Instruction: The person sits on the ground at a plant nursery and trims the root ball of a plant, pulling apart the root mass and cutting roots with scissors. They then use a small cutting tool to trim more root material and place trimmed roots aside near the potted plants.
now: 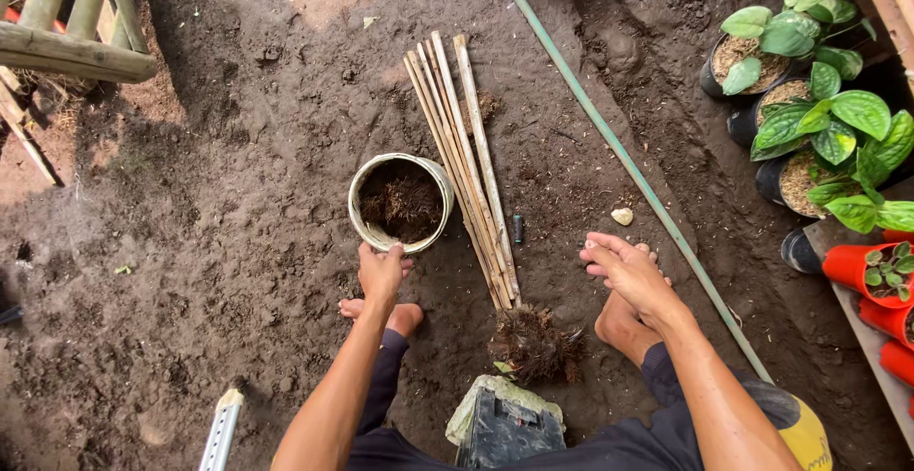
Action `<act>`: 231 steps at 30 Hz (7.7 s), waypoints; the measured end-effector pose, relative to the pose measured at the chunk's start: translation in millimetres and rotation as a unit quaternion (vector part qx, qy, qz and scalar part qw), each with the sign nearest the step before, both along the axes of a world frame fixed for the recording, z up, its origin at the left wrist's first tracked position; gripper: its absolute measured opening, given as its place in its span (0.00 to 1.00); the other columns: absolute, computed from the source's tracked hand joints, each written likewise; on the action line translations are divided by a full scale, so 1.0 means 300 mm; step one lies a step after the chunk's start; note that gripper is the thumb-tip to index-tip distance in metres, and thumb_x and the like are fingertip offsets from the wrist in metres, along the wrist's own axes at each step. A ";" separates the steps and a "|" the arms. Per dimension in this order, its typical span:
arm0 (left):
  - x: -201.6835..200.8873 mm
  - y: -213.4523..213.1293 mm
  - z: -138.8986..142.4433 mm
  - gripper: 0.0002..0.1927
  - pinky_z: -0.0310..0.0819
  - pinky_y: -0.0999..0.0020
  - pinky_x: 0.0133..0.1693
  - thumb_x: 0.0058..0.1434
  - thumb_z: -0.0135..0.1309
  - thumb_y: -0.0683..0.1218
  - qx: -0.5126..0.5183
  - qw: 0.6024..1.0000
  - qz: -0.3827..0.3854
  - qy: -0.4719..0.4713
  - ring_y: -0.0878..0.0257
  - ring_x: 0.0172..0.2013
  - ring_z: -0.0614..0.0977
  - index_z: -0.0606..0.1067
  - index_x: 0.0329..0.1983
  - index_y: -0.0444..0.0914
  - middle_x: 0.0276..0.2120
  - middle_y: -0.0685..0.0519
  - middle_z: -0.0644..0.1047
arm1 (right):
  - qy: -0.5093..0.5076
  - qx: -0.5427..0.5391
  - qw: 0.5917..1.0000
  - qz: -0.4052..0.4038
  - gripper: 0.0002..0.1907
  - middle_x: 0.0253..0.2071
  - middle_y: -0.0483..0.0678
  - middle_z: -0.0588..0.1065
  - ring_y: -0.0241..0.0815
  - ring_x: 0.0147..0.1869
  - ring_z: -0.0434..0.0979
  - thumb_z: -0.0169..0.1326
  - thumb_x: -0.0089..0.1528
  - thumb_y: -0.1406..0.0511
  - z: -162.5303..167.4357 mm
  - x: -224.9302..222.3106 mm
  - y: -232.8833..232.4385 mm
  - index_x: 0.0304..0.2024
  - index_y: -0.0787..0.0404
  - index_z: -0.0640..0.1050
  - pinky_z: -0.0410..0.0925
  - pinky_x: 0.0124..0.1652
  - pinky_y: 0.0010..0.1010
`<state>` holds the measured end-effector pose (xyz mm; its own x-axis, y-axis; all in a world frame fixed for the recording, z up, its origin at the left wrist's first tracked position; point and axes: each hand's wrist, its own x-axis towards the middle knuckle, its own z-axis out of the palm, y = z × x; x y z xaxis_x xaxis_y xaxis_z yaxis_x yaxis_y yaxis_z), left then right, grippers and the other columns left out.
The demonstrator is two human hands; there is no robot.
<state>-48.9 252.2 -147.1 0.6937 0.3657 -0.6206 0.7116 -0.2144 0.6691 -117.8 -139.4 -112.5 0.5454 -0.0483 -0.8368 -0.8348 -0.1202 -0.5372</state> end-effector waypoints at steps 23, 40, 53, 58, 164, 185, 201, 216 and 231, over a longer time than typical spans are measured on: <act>0.150 -0.039 0.062 0.14 0.80 0.59 0.39 0.68 0.58 0.45 0.018 0.975 0.003 -0.223 0.61 0.35 0.79 0.74 0.50 0.31 0.35 0.49 0.77 | -0.043 0.025 0.999 0.016 0.33 0.61 0.51 0.77 0.46 0.64 0.77 0.51 0.64 0.50 0.017 0.077 0.101 0.69 0.56 0.67 0.66 0.61 0.36; -0.017 -0.455 0.344 0.16 0.67 0.74 0.28 0.63 0.62 0.48 -0.075 0.967 -0.221 -0.098 0.72 0.26 0.73 0.78 0.49 0.35 0.28 0.53 0.77 | -0.190 0.077 0.977 -0.052 0.22 0.26 0.43 0.69 0.27 0.25 0.58 0.62 0.64 0.59 0.145 0.167 0.217 0.57 0.63 0.81 0.52 0.23 0.20; 0.054 -0.535 0.234 0.11 0.73 0.75 0.33 0.65 0.60 0.48 -0.280 0.931 -0.209 -0.105 0.71 0.30 0.78 0.78 0.44 0.36 0.31 0.56 0.80 | -0.158 0.173 0.964 -0.126 0.25 0.39 0.45 0.82 0.32 0.39 0.80 0.63 0.57 0.56 0.171 0.166 0.140 0.51 0.64 0.78 0.73 0.36 0.24; 0.034 -0.539 0.135 0.16 0.73 0.72 0.36 0.69 0.54 0.51 -0.279 0.936 -0.202 -0.072 0.68 0.32 0.78 0.78 0.52 0.35 0.33 0.53 0.81 | -0.142 0.067 0.981 -0.110 0.25 0.40 0.50 0.83 0.35 0.41 0.81 0.65 0.57 0.57 0.150 0.143 0.111 0.50 0.67 0.81 0.73 0.39 0.25; -0.012 -0.544 0.316 0.26 0.78 0.52 0.55 0.68 0.53 0.51 0.091 0.847 -0.434 -0.292 0.51 0.53 0.82 0.70 0.66 0.36 0.53 0.40 0.80 | -0.436 0.065 0.825 -0.355 0.19 0.48 0.45 0.79 0.30 0.48 0.78 0.59 0.65 0.71 0.382 0.241 -0.275 0.59 0.65 0.74 0.74 0.49 0.24; 0.426 -1.066 0.716 0.08 0.78 0.54 0.41 0.61 0.57 0.38 0.049 0.574 -0.645 -0.503 0.48 0.39 0.82 0.80 0.42 0.38 0.33 0.48 0.77 | -0.406 0.094 0.855 -0.309 0.20 0.48 0.46 0.77 0.32 0.50 0.77 0.55 0.63 0.78 0.321 0.300 -0.170 0.58 0.68 0.75 0.72 0.51 0.23; 0.476 -1.065 0.717 0.13 0.80 0.61 0.42 0.61 0.61 0.47 -0.024 0.772 -0.580 -0.258 0.62 0.38 0.86 0.77 0.47 0.38 0.37 0.51 0.85 | -0.399 0.070 0.873 -0.272 0.18 0.48 0.48 0.80 0.33 0.48 0.80 0.57 0.63 0.77 0.376 0.288 -0.184 0.56 0.67 0.77 0.75 0.50 0.24; 0.485 -1.078 0.682 0.17 0.81 0.71 0.33 0.54 0.68 0.54 0.006 0.812 -0.562 -0.154 0.70 0.28 0.86 0.84 0.42 0.41 0.29 0.57 0.85 | -0.388 0.102 0.871 -0.283 0.20 0.49 0.45 0.78 0.30 0.50 0.78 0.57 0.63 0.76 0.358 0.292 -0.187 0.58 0.67 0.76 0.73 0.52 0.22; 0.329 -1.055 0.555 0.11 0.80 0.68 0.26 0.64 0.61 0.49 0.052 0.825 -0.465 -0.317 0.65 0.25 0.86 0.83 0.48 0.41 0.32 0.50 0.86 | -0.370 0.118 0.854 -0.346 0.20 0.43 0.44 0.78 0.28 0.40 0.76 0.54 0.68 0.65 0.353 0.300 -0.157 0.61 0.63 0.75 0.76 0.35 0.25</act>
